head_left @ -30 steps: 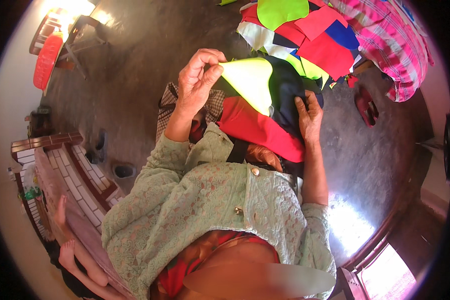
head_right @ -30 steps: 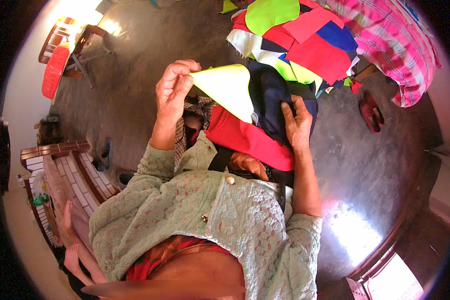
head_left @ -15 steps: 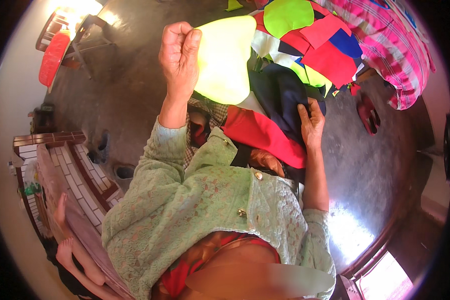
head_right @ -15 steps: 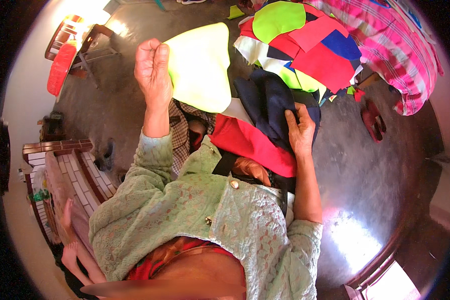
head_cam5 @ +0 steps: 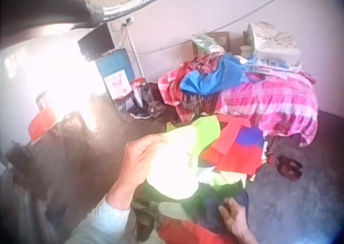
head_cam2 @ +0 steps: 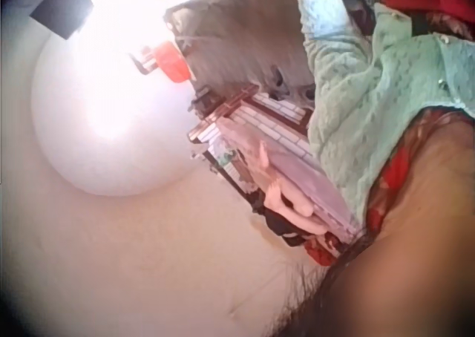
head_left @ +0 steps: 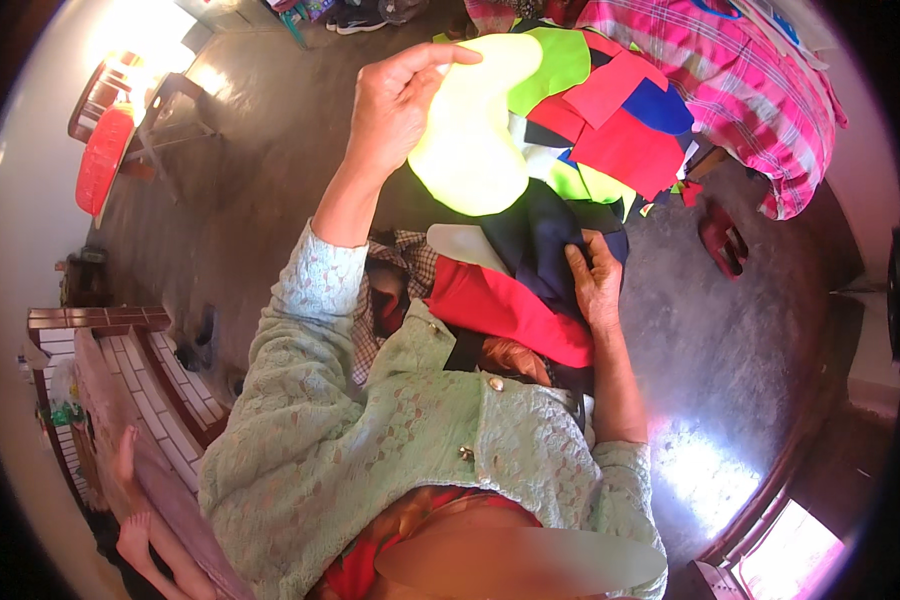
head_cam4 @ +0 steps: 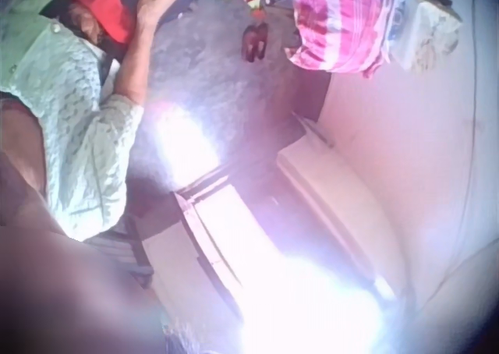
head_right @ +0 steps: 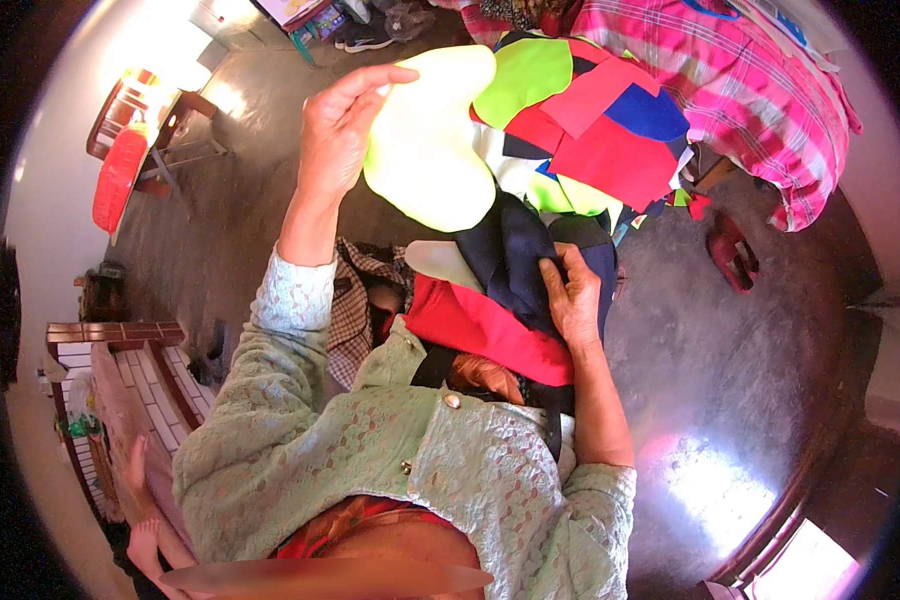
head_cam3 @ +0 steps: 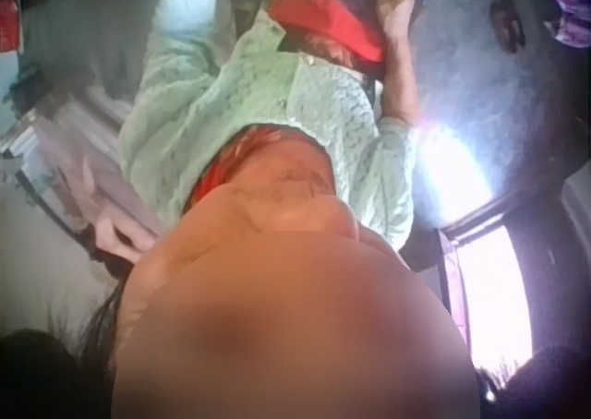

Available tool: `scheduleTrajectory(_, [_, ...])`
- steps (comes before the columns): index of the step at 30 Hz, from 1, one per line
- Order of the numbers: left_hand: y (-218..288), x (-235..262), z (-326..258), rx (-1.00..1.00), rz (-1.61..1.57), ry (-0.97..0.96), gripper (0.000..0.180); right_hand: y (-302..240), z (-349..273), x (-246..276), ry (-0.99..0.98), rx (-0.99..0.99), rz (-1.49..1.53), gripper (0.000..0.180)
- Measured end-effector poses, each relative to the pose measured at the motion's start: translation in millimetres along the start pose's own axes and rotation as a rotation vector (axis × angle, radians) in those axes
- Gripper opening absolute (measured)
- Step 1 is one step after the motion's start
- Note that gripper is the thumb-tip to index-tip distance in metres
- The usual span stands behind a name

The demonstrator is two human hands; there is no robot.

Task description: The person sits on the floor and sorts through a pile of colorful fabric pieces. They pick up individual pieces, fold or unfold them, and place them into a checkered bag or onto a growing stack on their lap.

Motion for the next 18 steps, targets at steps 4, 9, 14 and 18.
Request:
scheduleTrajectory(4, [9,-42,45,0.017,-0.119,-0.046,0.020,3,0,0,0.031,0.037,0.022,0.012])
scheduleTrajectory(9, [18,-106,112,0.093,-0.467,0.051,0.020,-6,1,1,0.018,0.015,-0.038,0.014])
scheduleTrajectory(14, [-6,-152,201,0.057,-0.917,0.030,0.018,-8,3,-2,0.022,0.075,-0.112,0.017])
scheduleTrajectory(18, [-25,-162,216,0.196,-0.625,0.244,0.018,-14,3,4,0.052,0.123,-0.183,0.019])
Point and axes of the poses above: each hand's wrist, its own z-axis towards the middle knuckle, its own x-axis out of the back of the hand, y = z × x, the point moved 5 cm from there along z, towards the middle knuckle, and after that the axes turned 2 degrees about -z, right-handed, at the moved point
